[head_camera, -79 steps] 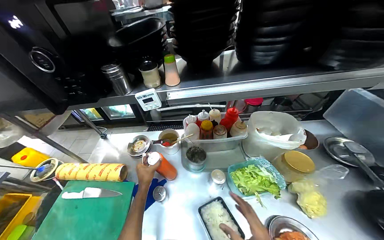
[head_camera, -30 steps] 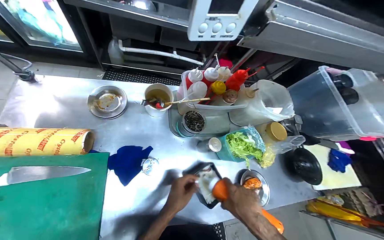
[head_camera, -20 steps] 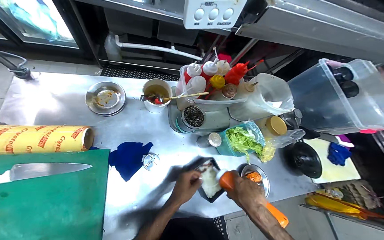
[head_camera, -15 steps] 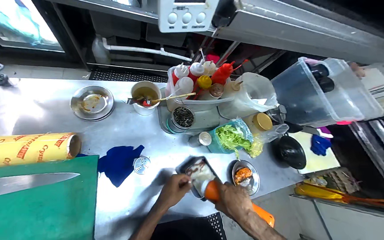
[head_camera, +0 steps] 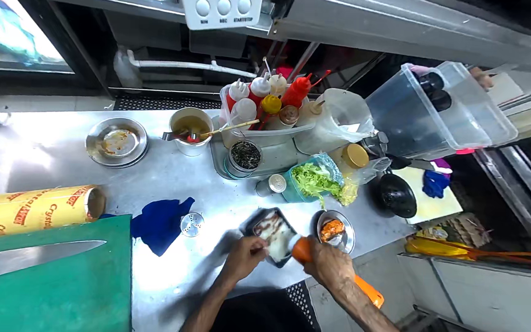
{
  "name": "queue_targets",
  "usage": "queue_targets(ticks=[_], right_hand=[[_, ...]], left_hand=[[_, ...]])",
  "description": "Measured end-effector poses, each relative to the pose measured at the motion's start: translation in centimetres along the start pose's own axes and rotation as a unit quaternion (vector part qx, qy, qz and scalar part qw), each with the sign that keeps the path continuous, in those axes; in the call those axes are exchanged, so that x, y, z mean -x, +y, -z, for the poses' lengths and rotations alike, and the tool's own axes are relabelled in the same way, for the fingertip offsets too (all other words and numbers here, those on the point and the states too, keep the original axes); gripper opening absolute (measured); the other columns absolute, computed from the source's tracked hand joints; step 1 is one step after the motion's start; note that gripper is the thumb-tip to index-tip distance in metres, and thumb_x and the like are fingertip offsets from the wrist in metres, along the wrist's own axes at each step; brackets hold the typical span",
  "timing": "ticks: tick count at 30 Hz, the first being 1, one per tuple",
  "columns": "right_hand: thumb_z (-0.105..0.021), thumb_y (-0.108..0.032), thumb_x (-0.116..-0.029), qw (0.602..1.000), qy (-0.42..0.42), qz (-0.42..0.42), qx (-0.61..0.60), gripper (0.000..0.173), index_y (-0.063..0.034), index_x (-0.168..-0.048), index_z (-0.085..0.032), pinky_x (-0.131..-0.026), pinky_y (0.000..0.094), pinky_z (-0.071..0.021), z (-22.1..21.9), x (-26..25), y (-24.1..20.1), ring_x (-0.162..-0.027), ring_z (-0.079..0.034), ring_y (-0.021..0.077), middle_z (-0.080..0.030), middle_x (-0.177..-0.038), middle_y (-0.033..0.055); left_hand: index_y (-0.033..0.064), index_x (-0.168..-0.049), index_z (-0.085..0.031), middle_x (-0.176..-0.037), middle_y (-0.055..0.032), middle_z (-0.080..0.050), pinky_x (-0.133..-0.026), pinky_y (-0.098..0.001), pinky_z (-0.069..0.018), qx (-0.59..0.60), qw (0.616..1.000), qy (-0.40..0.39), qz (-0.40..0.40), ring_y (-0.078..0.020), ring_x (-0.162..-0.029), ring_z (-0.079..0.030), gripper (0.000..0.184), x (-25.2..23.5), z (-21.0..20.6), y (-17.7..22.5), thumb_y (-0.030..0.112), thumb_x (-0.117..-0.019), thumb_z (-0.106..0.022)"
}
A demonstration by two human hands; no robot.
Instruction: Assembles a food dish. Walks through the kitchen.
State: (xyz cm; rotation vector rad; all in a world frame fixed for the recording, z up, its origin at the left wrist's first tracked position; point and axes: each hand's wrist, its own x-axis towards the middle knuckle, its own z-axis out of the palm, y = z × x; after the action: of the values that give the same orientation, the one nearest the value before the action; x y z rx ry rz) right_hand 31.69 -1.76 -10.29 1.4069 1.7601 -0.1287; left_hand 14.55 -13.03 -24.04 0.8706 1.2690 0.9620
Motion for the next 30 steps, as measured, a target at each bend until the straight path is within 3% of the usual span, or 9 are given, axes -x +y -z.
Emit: queue_targets(ticks=[4, 7, 13, 17, 20, 27, 30], right_hand=[[-0.076, -0.039, -0.0818, 0.999, -0.023, 0.027, 0.008, 0.078, -0.0154, -0.151, -0.047, -0.091, 0.0618, -0.0515, 0.1, 1.2, -0.2, -0.113, -0.064, 0.0452, -0.064, -0.128, 0.0249], [-0.076, -0.038, -0.0794, 0.997, -0.050, 0.064, 0.013, 0.078, -0.0168, -0.150, -0.048, -0.087, 0.0606, -0.0526, -0.3, 2.4, -0.3, -0.109, -0.066, 0.0432, -0.065, -0.126, 0.0227], [-0.076, -0.038, -0.0829, 0.999, 0.000, -0.019, -0.035, 0.072, -0.0103, -0.145, -0.052, -0.091, 0.0636, -0.0512, -0.1, -0.1, 2.5, -0.114, -0.064, 0.0455, -0.066, -0.125, 0.0253], [-0.075, -0.030, -0.0824, 0.999, -0.027, 0.031, -0.019, 0.074, -0.0115, -0.149, -0.048, -0.089, 0.0630, -0.0511, -0.3, 1.7, 1.7, -0.112, -0.064, 0.0471, -0.063, -0.128, 0.0278], [-0.077, -0.032, -0.0798, 0.995, -0.060, 0.075, -0.013, 0.077, -0.0140, -0.149, -0.048, -0.087, 0.0620, -0.0516, -1.7, 2.8, 1.0, -0.111, -0.064, 0.0457, -0.062, -0.128, 0.0258], [-0.074, -0.028, -0.0834, 0.999, -0.004, 0.005, -0.035, 0.067, -0.0105, -0.144, -0.052, -0.088, 0.0601, -0.0526, -0.7, 0.8, 3.8, -0.111, -0.065, 0.0443, -0.064, -0.126, 0.0252], [-0.075, -0.026, -0.0832, 0.998, -0.027, 0.039, -0.031, 0.071, -0.0090, -0.147, -0.049, -0.089, 0.0615, -0.0516, -1.3, 1.7, 3.7, -0.112, -0.063, 0.0469, -0.061, -0.128, 0.0288]], left_hand=[[0.0053, -0.116, -0.071, -0.101, -0.0063, -0.074, -0.085, -0.0331, -0.0626, -0.012, 1.000, 0.002, -0.005, -0.0135, -0.087, -0.074, 0.026, -1.0, -1.2, -0.1, 0.024, -0.0974, -0.067], [0.0058, -0.114, -0.072, -0.101, -0.0051, -0.075, -0.085, -0.0332, -0.0635, -0.010, 1.000, -0.022, 0.011, -0.0131, -0.086, -0.074, 0.024, -0.1, -0.2, 0.3, 0.023, -0.0969, -0.069], [0.0025, -0.115, -0.070, -0.103, -0.0080, -0.075, -0.087, -0.0350, -0.0634, -0.004, 0.999, -0.028, 0.033, -0.0155, -0.089, -0.075, 0.026, -1.2, -2.5, 0.4, 0.021, -0.0968, -0.070], [0.0031, -0.114, -0.071, -0.102, -0.0076, -0.075, -0.085, -0.0336, -0.0638, -0.018, 0.999, -0.014, 0.032, -0.0145, -0.088, -0.075, 0.024, -1.3, -2.7, 0.8, 0.020, -0.0969, -0.069], [0.0028, -0.113, -0.071, -0.101, -0.0074, -0.075, -0.085, -0.0341, -0.0641, -0.020, 0.997, -0.045, 0.058, -0.0151, -0.087, -0.075, 0.023, -0.2, -1.6, 1.3, 0.018, -0.0959, -0.071], [0.0027, -0.111, -0.071, -0.098, -0.0063, -0.076, -0.085, -0.0335, -0.0643, -0.005, 0.998, -0.027, 0.050, -0.0148, -0.086, -0.076, 0.021, -0.2, -4.2, 1.2, 0.017, -0.0951, -0.072], [0.0024, -0.110, -0.072, -0.098, -0.0066, -0.076, -0.084, -0.0332, -0.0643, -0.023, 0.998, -0.023, 0.048, -0.0145, -0.086, -0.075, 0.021, -0.4, -4.9, 1.4, 0.018, -0.0961, -0.071]])
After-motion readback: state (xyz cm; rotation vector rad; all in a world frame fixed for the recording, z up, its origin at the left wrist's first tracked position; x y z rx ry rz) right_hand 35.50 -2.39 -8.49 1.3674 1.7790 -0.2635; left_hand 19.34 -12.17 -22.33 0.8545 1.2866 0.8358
